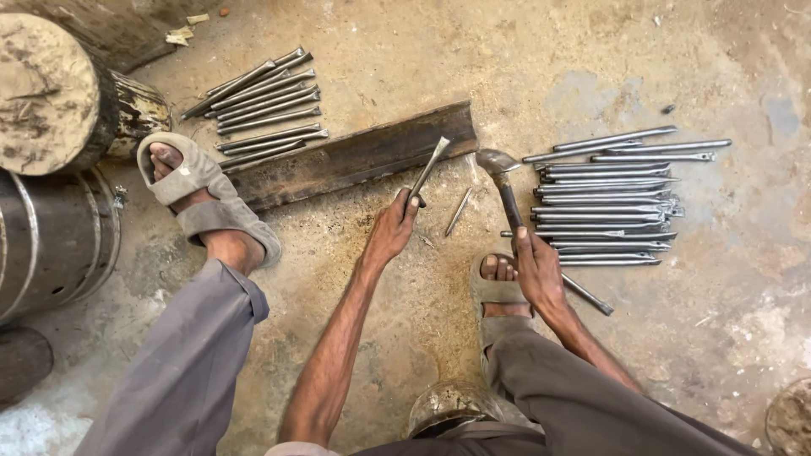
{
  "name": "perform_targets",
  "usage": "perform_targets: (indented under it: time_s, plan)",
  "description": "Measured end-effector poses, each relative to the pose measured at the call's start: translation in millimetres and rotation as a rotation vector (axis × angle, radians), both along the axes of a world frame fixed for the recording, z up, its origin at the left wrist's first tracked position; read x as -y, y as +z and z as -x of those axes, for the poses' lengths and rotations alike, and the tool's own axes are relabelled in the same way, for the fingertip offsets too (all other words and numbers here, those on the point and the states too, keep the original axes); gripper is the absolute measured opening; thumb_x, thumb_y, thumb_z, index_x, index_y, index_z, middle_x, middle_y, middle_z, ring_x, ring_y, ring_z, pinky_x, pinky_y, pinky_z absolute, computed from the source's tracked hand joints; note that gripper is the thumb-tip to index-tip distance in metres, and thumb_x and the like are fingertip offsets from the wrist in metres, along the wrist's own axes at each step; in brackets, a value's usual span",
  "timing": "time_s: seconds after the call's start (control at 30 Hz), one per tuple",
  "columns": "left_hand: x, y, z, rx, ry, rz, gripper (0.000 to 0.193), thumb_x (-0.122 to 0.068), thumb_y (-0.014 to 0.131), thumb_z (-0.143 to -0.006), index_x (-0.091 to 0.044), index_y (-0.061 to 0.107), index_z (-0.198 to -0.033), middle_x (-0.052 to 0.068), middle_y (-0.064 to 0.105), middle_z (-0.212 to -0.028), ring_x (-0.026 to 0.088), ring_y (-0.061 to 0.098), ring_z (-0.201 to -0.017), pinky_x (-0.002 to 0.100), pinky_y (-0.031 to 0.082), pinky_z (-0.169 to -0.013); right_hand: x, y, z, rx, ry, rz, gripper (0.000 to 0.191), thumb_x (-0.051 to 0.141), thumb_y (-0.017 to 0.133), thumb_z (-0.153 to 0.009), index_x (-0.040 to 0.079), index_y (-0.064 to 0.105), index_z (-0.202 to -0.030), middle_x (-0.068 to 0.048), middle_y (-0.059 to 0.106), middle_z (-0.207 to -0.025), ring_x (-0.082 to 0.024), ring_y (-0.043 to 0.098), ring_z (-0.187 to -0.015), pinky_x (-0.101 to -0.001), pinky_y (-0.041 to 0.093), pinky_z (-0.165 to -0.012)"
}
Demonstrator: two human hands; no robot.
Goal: The person repeatedly picks up metal rods, places them on a wooden block, and strikes them with a hammer to flatten or shape one end. The shaped rods are set aside in a growing pile while the person continues the process with new rods from a nearby stack.
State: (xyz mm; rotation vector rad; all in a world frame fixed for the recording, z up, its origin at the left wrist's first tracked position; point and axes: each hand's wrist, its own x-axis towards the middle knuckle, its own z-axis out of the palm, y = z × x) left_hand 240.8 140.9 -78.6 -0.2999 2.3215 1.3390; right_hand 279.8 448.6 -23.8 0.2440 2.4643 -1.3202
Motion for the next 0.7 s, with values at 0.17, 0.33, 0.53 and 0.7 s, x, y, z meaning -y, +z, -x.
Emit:
perform_targets:
  time_s: [0.17, 0.33, 0.53, 0.7]
  plan:
    - [-12.4, 28.4, 3.0, -0.126, 0.027, -0.294, 0.065, -0.071, 0.035, -0.102, -0.016, 0.067, -0.116, -0.010, 0.039, -0.068, 0.007, 0.043, -0.060, 0.028, 0.039, -0.054, -3.2, -2.1, -16.7, 0.180, 0.071, -0.230, 0.046, 0.048, 0.042, -0.106, 0.008, 0.063, -0.097, -0.004, 0.053, -0.057, -0.018, 0.049, -0.046, -0.0438, 0.041, -0.043]
    - [-26.4, 65.1, 11.3, -0.118, -0.028, -0.525, 0.062, -0.070, 0.042, -0.104, -0.014, 0.066, -0.117, -0.011, 0.036, -0.068, 0.006, 0.038, -0.058, 0.024, 0.032, -0.052, 1.3, 5.6, -25.5, 0.177, 0.200, -0.405, 0.038, 0.048, 0.050, -0.102, 0.013, 0.060, -0.113, -0.008, 0.059, -0.058, -0.023, 0.054, -0.047, -0.0473, 0.047, -0.044]
    - [-44.6, 99.6, 15.2, 0.260, -0.056, -1.194, 0.052, -0.058, 0.042, -0.108, -0.013, 0.064, -0.123, -0.011, 0.031, -0.065, 0.002, 0.031, -0.049, 0.021, 0.024, -0.041, 10.8, 16.3, -25.0, 0.096, 0.291, -0.497, 0.032, 0.046, 0.055, -0.102, 0.015, 0.056, -0.108, -0.011, 0.066, -0.065, -0.033, 0.068, -0.056, -0.0507, 0.052, -0.050]
    - [-67.0, 122.8, 17.2, 0.393, -0.125, -1.431, 0.044, -0.047, 0.045, -0.113, -0.009, 0.063, -0.126, -0.011, 0.035, -0.069, 0.000, 0.030, -0.051, 0.020, 0.024, -0.043, 10.3, 21.0, -29.5, -0.051, 0.267, -0.504, 0.030, 0.044, 0.060, -0.099, 0.014, 0.057, -0.104, -0.013, 0.068, -0.071, -0.039, 0.068, -0.063, -0.0530, 0.050, -0.054]
